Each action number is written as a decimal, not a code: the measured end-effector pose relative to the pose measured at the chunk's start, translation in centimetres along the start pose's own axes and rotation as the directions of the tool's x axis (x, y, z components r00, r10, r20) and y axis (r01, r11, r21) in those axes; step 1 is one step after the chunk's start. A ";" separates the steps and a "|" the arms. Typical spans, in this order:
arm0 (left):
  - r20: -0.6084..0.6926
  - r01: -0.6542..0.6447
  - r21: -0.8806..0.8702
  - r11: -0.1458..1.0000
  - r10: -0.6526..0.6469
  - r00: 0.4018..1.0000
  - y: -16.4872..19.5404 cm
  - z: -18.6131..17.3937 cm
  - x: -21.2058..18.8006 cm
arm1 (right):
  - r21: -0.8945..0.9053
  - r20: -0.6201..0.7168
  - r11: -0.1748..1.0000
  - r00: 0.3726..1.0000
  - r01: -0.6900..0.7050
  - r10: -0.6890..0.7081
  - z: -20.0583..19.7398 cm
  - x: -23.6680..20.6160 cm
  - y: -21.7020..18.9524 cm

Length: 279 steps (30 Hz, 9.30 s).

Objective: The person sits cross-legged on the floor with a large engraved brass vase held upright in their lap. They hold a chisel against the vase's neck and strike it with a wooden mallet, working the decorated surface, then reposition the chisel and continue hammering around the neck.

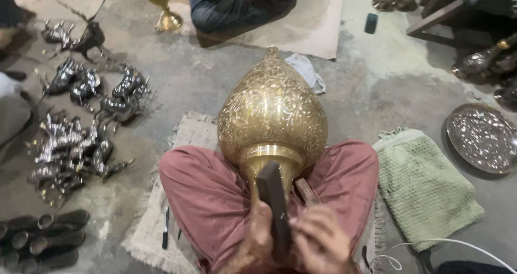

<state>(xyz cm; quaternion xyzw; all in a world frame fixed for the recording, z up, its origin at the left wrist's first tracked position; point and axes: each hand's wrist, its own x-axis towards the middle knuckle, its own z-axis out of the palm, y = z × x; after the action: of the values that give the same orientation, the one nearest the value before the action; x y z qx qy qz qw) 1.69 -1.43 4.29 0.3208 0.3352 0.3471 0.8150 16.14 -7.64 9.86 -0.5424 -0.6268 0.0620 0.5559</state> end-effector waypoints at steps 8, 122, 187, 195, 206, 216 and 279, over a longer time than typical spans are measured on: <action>0.194 -0.171 0.144 0.975 0.142 0.971 -1.5 -0.3 0.0 | -0.101 -0.015 0.993 0.998 -0.066 0.064 -0.9 0.7 0.9; 0.025 -0.384 0.259 0.887 0.391 0.920 0.3 -1.8 2.1 | -0.070 0.085 0.970 0.970 0.233 -0.227 2.4 -3.3 8.4; 0.128 -0.418 0.403 0.814 0.402 0.907 -2.1 -1.8 1.6 | -0.013 -0.092 0.999 0.995 -0.034 0.032 1.3 0.6 3.1; 0.114 -0.346 0.578 0.739 0.347 0.931 0.4 -0.7 1.2 | -0.047 -0.055 0.998 0.998 -0.031 0.028 1.0 -0.3 3.4; 0.056 -0.216 0.366 0.905 0.211 0.976 -0.5 -1.4 1.8 | -0.012 -0.010 1.000 1.000 -0.020 0.020 0.8 -0.4 2.9; 0.081 -0.294 0.249 0.923 0.283 0.956 0.8 -0.5 1.7 | -0.053 -0.017 0.997 0.998 0.052 -0.052 1.1 -0.7 3.1; 0.094 -0.396 0.386 0.833 0.392 0.915 -0.6 -0.9 1.3 | -0.026 -0.086 0.990 0.987 -0.136 0.134 1.4 -1.3 5.4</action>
<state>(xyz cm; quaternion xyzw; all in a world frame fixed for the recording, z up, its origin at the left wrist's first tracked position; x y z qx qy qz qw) 1.90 -0.50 2.97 0.5430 0.3209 0.4303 0.6457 18.08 -5.67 4.86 -0.5946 -0.5655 0.0666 0.5677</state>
